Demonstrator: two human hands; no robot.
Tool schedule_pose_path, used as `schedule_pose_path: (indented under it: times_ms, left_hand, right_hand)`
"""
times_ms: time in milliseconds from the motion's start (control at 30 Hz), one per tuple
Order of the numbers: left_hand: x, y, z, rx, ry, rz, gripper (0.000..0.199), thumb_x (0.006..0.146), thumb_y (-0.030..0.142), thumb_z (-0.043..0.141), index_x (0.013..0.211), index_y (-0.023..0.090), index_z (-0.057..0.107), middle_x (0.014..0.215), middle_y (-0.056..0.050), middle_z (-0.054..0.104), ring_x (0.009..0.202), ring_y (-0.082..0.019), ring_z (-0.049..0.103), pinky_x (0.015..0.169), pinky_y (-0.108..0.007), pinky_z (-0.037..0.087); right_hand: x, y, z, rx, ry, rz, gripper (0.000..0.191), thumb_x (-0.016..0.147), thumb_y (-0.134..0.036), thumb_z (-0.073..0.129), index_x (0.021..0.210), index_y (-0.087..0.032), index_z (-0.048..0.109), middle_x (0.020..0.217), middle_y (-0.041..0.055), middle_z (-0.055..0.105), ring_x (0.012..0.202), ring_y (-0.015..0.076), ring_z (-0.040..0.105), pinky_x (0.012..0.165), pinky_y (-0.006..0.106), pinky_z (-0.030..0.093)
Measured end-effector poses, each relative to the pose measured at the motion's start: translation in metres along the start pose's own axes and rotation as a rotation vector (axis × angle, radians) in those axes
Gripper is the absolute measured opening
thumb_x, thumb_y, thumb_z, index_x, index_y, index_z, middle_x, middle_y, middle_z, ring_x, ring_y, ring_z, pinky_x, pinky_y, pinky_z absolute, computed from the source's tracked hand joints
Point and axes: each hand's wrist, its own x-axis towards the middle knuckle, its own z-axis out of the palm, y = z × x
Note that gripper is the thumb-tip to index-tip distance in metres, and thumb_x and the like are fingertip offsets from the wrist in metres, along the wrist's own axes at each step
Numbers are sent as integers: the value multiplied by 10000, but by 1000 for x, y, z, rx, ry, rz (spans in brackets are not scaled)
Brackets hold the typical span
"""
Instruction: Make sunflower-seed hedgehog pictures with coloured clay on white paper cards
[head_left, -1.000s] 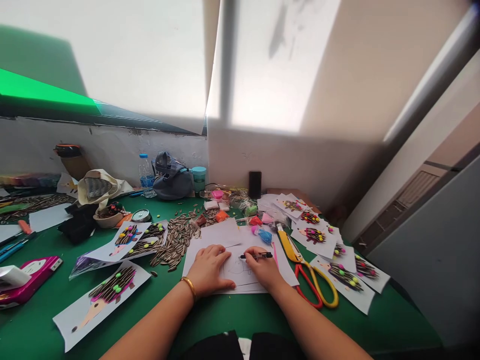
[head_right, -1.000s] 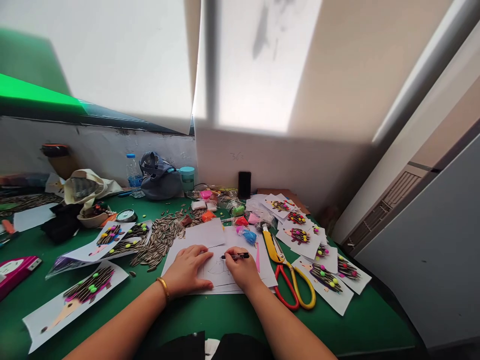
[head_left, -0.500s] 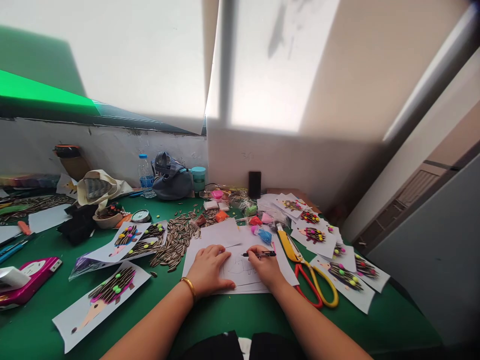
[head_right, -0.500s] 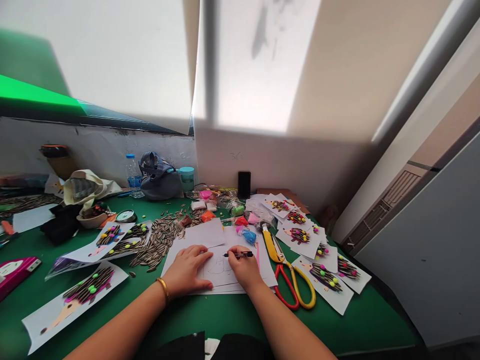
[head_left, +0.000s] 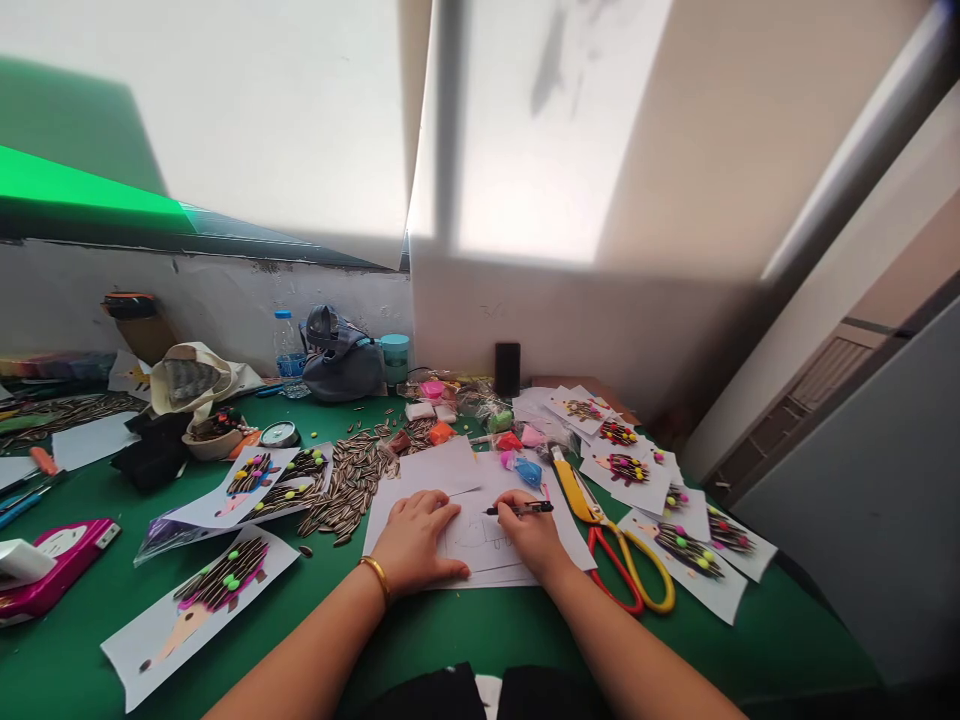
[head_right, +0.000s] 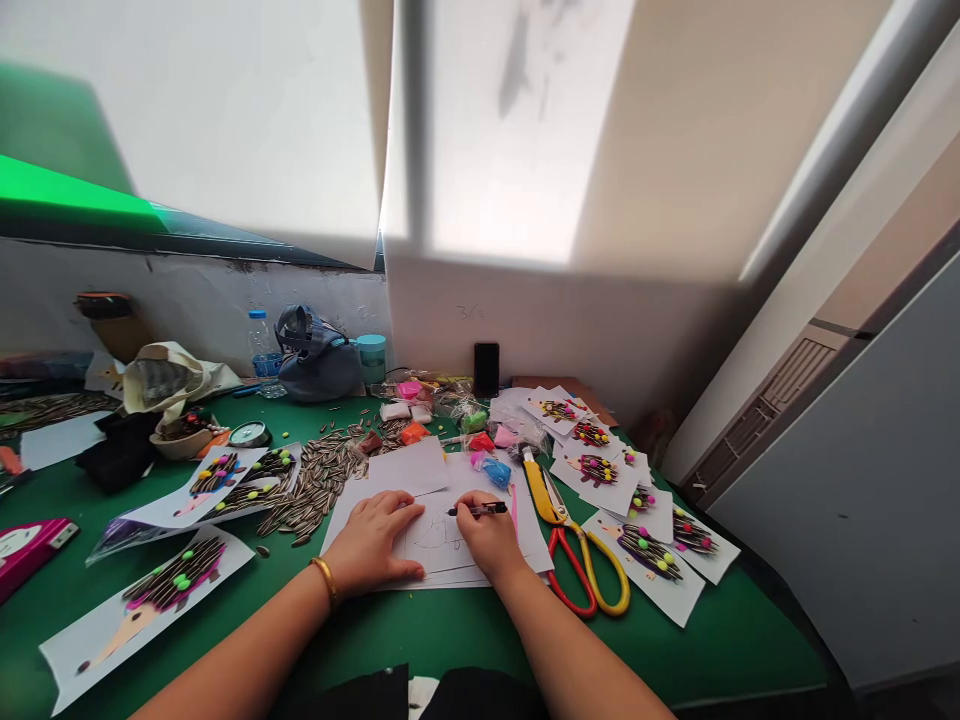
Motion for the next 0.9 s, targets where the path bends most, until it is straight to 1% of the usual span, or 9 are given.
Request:
schedule_pose_path:
  times_ms: [67,233,433,533,633,767,900]
  left_hand:
    - [0,0,0,1,-1,-2,835,573,691,762,1284,288,589,1335,-104,559,1252,-343,474,1046,-512,342]
    - [0,0,0,-3,-6,-5,849,564,686,769,1288,281,588,1334,-103,557,1251,-348,471,1047,-518,340]
    - [0,1,-1,-10,-14,-11,839,568,681,767,1288,290,588,1341,-100,552,1257,-349,467,1057,-516,333]
    - [0,1,-2,-12,-15,-12,837,566,687,764,1285,294,590,1341,-101,553,1258,-352,468,1060,-515,331]
    - [0,1,-2,-16,-16,-13,842,565,686,767,1286,289,591,1339,-100,553,1259,-353,468,1065,-522,326]
    - [0,1,-3,-19,-19,-14,837,571,685,765,1290,294,586,1348,-100,548,1262,-351,463,1062,-516,326]
    - [0,1,-2,-15,-24,-19,839,569,691,762,1292,303,585,1351,-101,548,1264,-354,461,1064,-514,324]
  right_hand:
    - [-1,-1,0,-2,7,10,218,821,-281,478,778,-226,684,810,14,704,830,210,641,748,303,474]
    - [-2,-3,0,-20,-30,-15,217,826,-281,480,776,-231,685,823,13,712,848,212,641,761,309,464]
    - [0,-1,-1,-10,-11,0,215,801,-276,472,741,-228,672,766,10,702,797,214,645,717,303,472]
    - [0,2,-5,6,25,30,220,795,-281,458,739,-229,664,759,10,702,795,220,649,695,299,478]
    - [-2,4,-10,5,15,61,213,788,-278,463,736,-229,663,753,12,706,795,226,651,676,301,473]
    - [-6,2,-13,4,-28,23,228,812,-291,467,764,-228,680,796,16,716,820,223,655,713,307,477]
    - [-7,-1,-11,-28,-39,-27,226,824,-295,478,777,-232,690,830,20,716,854,224,652,778,321,478]
